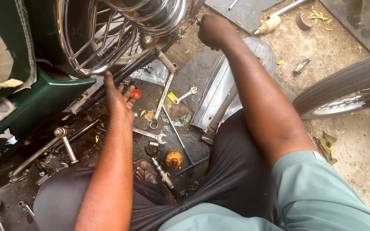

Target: The person sits on the floor beside a green motorcycle and works on its lower frame and engine area. They use wrenches to loosen and tighten bolts, handle small metal parts and fasteners, and pick up and reposition tools from the ground while working.

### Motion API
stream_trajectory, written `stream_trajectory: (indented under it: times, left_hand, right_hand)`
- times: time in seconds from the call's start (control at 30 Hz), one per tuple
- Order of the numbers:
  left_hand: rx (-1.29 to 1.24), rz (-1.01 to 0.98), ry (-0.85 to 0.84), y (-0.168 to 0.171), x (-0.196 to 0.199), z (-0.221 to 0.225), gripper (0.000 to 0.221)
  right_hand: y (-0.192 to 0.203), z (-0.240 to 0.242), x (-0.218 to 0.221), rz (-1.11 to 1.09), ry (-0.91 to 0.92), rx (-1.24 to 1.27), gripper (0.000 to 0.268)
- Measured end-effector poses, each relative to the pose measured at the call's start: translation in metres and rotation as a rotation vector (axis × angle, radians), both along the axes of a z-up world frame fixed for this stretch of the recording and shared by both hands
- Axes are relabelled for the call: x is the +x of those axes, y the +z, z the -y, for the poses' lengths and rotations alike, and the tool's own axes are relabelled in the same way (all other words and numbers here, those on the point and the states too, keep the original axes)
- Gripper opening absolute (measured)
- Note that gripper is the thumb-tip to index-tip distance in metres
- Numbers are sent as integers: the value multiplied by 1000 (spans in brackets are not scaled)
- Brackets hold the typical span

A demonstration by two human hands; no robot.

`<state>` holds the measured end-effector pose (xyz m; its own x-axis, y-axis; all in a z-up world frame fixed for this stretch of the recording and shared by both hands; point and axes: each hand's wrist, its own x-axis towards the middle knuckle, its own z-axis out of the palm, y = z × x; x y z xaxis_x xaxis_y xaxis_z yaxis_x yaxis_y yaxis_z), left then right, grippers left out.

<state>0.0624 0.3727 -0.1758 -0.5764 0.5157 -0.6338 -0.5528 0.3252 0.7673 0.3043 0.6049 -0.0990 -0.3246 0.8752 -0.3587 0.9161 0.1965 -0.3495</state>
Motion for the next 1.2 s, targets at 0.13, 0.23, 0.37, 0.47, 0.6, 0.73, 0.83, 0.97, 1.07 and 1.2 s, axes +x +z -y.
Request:
stream_trajectory:
  times: [0.13, 0.23, 0.37, 0.47, 0.6, 0.73, 0.83, 0.97, 1.07, 1.2]
  left_hand:
    - [8, -3, -22, 2, 1, -2, 106]
    - [9, 33, 3, -15, -4, -3, 107]
    - [6, -5, -20, 2, 0, 0, 106]
    - [-19, -27, -42, 9, 2, -1, 104]
    - [-7, -5, -11, 3, 1, -2, 104]
    - [2, -15, -16, 7, 3, -1, 101]
    - [-27, 3, -4, 5, 1, -3, 101]
    - [-37, 23, -5, 5, -1, -2, 101]
    - [-2, 23, 4, -4, -2, -4, 102]
    - [71, 40, 87, -9, -4, -2, 101]
  right_hand:
    - [20, 21, 1, -17, -113, -183, 28]
    - [-72, -7, 6, -79, 90, 226, 27]
    - [-76, 7, -1, -213, -21, 212, 25]
    - [-87, 4, 3, -338, -29, 283, 24]
    - [-79, 2, 2, -116, 47, 320, 22]
    - [-41, -8, 3, 57, 134, 303, 21]
    - [-3, 5, 0, 86, 80, 107, 20]
    - [12, 15, -1, 47, 30, -110, 20]
    - [13, 17, -1, 35, 57, -75, 21]
    - [5, 8, 3, 51, 42, -135, 19]
